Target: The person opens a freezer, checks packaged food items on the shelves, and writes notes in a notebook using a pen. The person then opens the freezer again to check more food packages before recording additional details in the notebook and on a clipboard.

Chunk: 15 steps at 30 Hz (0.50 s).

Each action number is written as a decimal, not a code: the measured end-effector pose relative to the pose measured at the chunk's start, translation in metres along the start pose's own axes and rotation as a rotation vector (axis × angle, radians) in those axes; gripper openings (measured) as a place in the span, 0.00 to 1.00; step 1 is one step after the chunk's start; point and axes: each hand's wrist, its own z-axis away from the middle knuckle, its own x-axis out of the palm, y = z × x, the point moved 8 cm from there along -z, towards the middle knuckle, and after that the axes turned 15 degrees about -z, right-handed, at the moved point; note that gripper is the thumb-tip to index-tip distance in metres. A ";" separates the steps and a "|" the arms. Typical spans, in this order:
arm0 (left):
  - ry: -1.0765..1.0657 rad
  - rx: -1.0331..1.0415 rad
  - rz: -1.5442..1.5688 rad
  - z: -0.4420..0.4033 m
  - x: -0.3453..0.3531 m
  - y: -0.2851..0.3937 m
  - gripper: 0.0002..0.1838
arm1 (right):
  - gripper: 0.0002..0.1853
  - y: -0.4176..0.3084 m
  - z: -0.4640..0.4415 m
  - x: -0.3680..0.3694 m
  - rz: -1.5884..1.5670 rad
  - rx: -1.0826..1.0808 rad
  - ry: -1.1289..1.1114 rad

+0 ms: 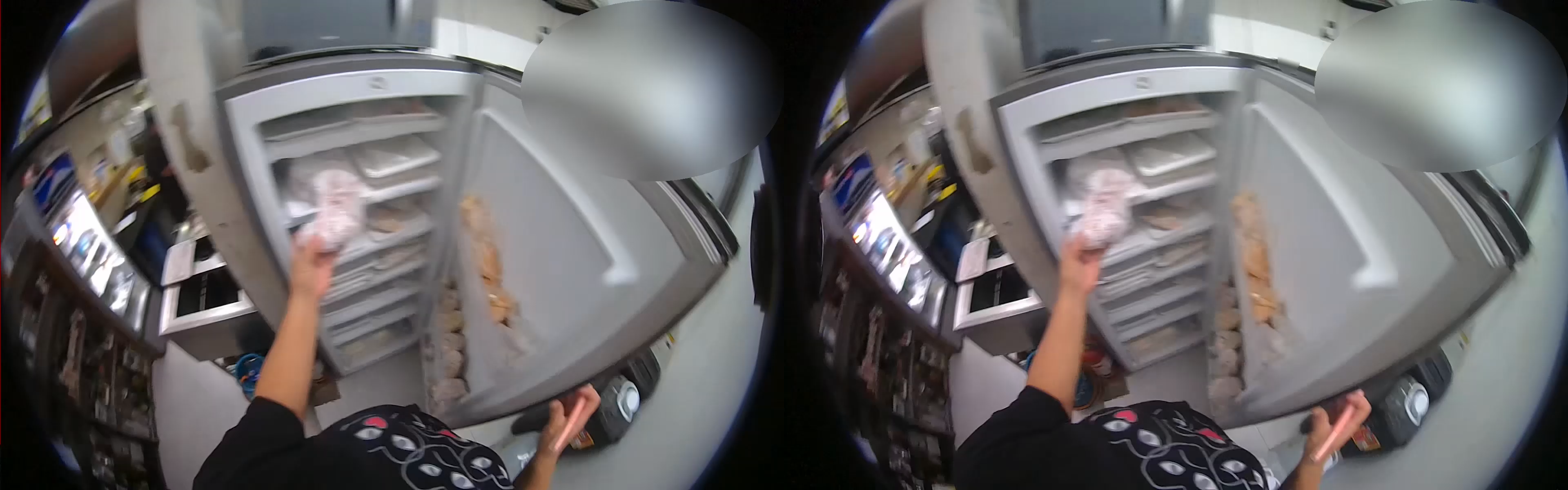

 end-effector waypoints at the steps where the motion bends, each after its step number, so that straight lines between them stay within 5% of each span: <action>1: -0.076 -0.011 0.011 -0.001 -0.006 0.003 0.23 | 0.25 0.004 0.001 -0.006 0.207 0.103 0.047; 3: -0.093 -0.076 0.027 -0.001 -0.008 0.003 0.23 | 0.31 -0.013 -0.004 0.006 0.382 0.000 0.024; 5: -0.134 -0.180 0.228 -0.012 -0.036 -0.016 0.25 | 0.33 -0.007 -0.003 0.008 0.030 0.146 0.037; 7: 0.113 -0.248 0.283 -0.016 -0.045 -0.020 0.28 | 0.33 -0.008 -0.006 0.017 -0.178 0.092 0.003; 15: 0.164 -0.289 0.177 -0.018 -0.022 -0.011 0.30 | 0.32 0.001 0.004 0.005 -0.023 0.122 0.045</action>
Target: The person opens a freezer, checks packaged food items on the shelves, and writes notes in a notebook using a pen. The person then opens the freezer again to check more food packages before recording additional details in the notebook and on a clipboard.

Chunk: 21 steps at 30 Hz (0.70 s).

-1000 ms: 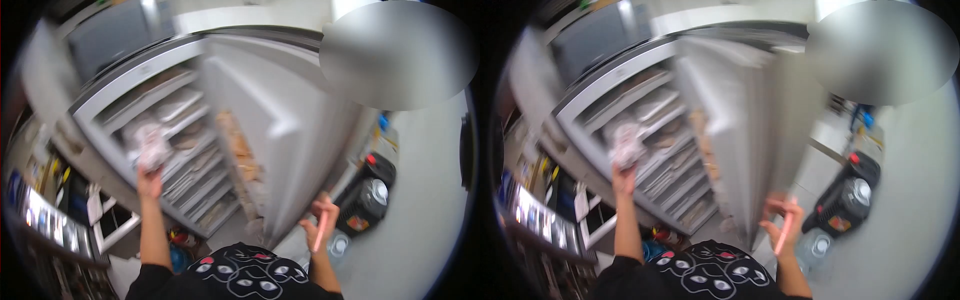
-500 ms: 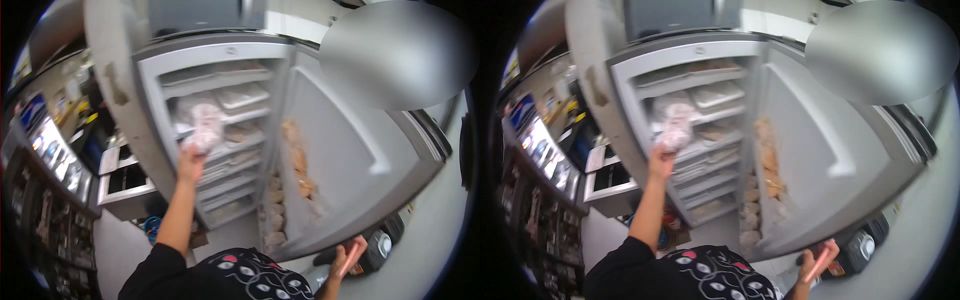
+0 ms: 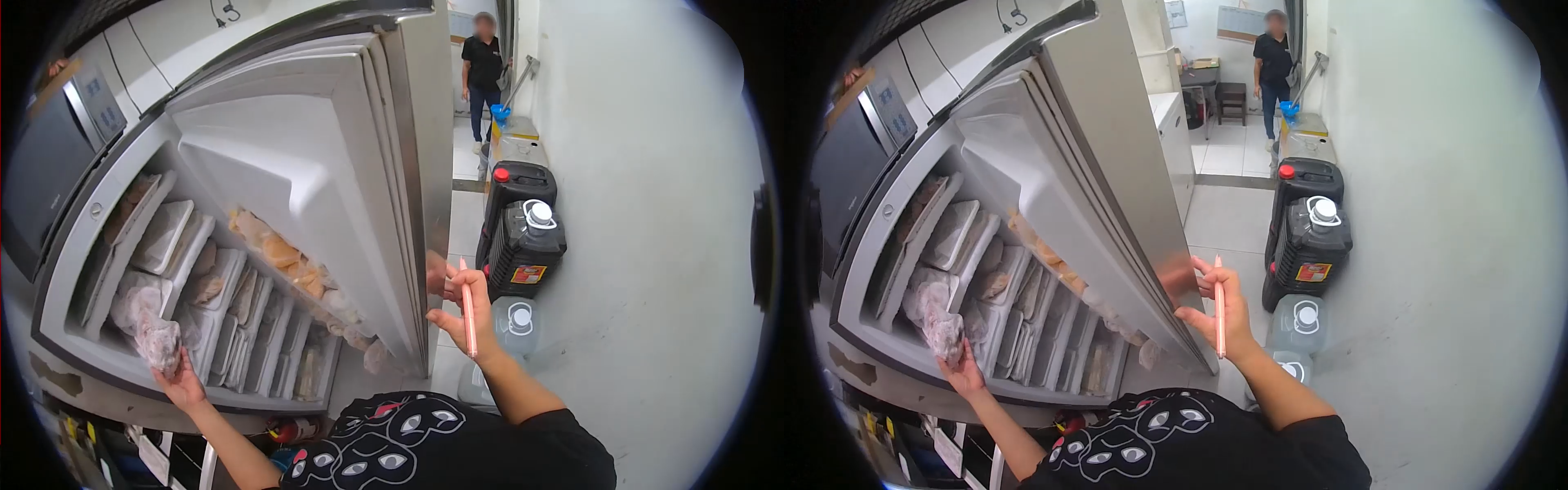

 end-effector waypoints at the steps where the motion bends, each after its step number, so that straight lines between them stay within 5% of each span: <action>1: -0.006 -0.001 0.005 0.004 0.003 -0.001 0.30 | 0.32 -0.001 0.003 -0.003 0.003 -0.023 0.005; 14: 0.015 0.010 0.145 0.008 0.015 0.021 0.31 | 0.29 -0.005 -0.002 -0.004 -0.031 -0.008 0.026; 21: -0.067 0.063 0.139 -0.005 0.008 0.032 0.33 | 0.24 -0.051 -0.021 0.018 0.045 -0.365 -0.063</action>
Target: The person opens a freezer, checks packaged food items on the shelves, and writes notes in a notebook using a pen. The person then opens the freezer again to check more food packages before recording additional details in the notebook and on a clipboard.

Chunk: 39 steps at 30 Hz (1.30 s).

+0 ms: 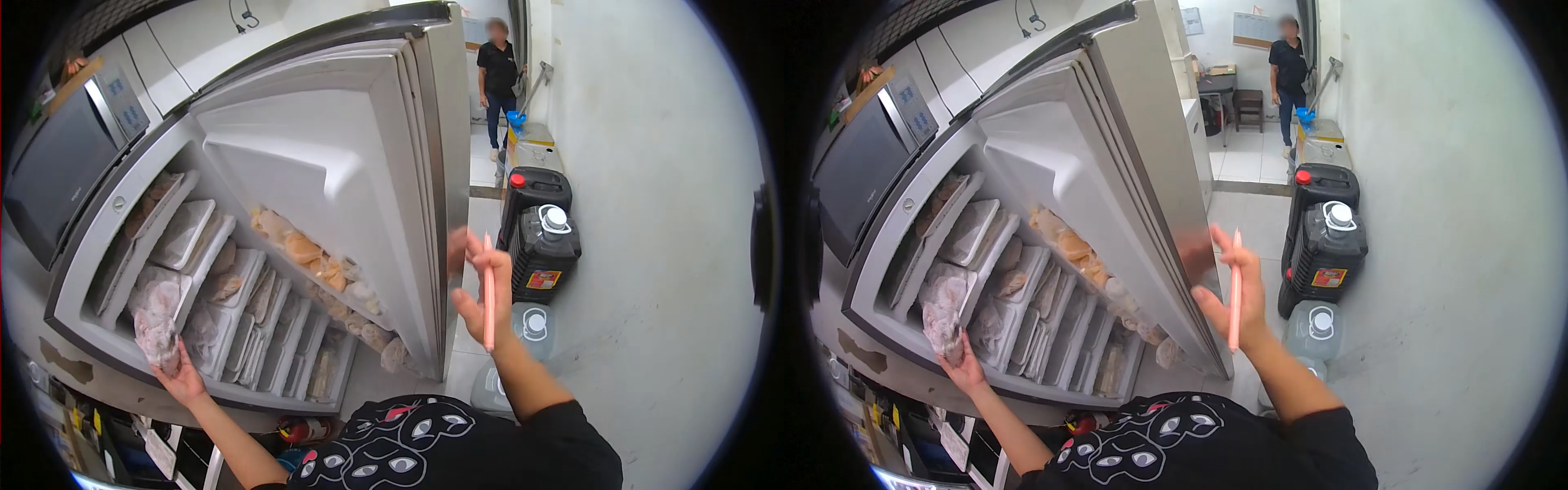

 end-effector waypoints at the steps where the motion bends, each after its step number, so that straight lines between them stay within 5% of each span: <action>1: -0.005 0.004 -0.010 -0.001 0.000 0.001 0.33 | 0.24 -0.004 -0.012 0.003 0.005 -0.055 -0.003; 6: 0.022 -0.012 0.036 -0.001 -0.002 0.001 0.33 | 0.23 -0.051 -0.056 0.036 0.013 -0.358 -0.013; 9: -0.020 0.002 0.047 -0.006 -0.006 0.000 0.34 | 0.22 -0.045 -0.058 0.049 -0.194 -0.361 0.090; 25: -0.032 -0.012 0.148 -0.018 -0.016 -0.008 0.35 | 0.13 -0.043 -0.060 0.042 0.033 -0.378 0.080; 31: -0.003 -0.231 0.443 -0.032 -0.034 -0.026 0.42 | 0.12 -0.045 -0.060 0.044 0.071 -0.416 0.101; 39: 0.039 -0.119 0.252 -0.020 -0.036 -0.029 0.42 | 0.10 -0.046 -0.059 0.045 0.078 -0.406 0.086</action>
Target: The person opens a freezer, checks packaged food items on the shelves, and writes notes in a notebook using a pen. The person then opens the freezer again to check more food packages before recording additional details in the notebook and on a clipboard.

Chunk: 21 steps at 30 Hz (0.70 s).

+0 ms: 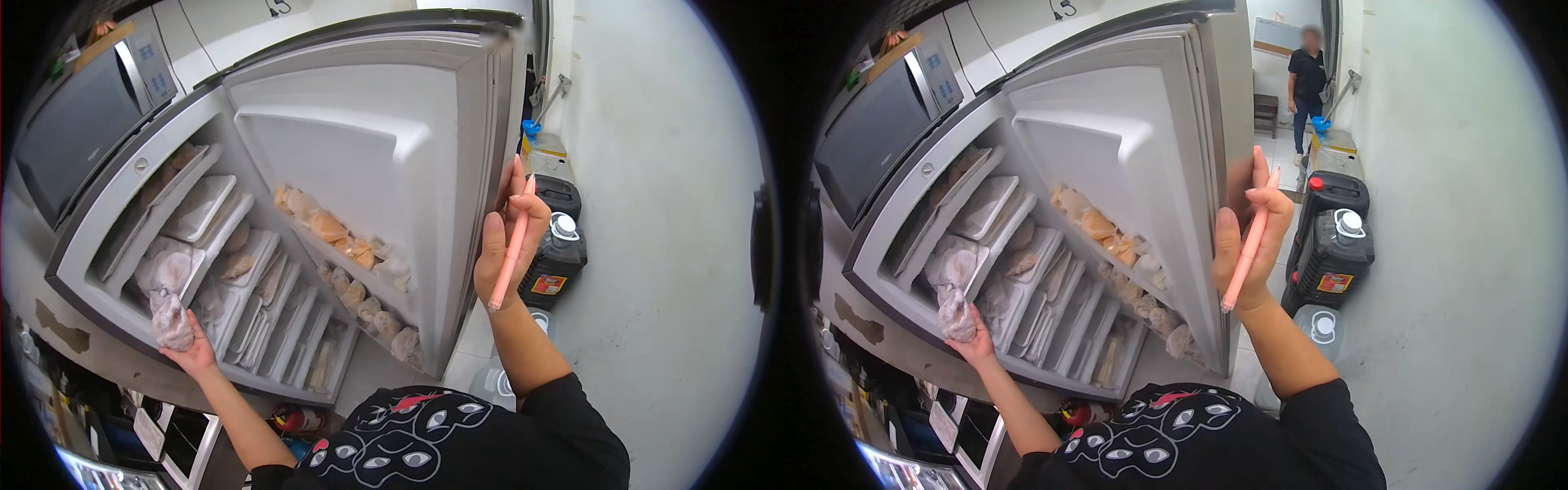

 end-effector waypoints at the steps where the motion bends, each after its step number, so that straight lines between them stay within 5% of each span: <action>1: 0.011 0.009 -0.014 0.003 0.001 -0.001 0.42 | 0.10 -0.001 0.000 0.000 0.001 0.002 0.005; 21: -0.046 -0.061 0.126 -0.032 -0.024 -0.003 0.41 | 0.10 -0.001 0.000 0.001 -0.015 -0.026 0.019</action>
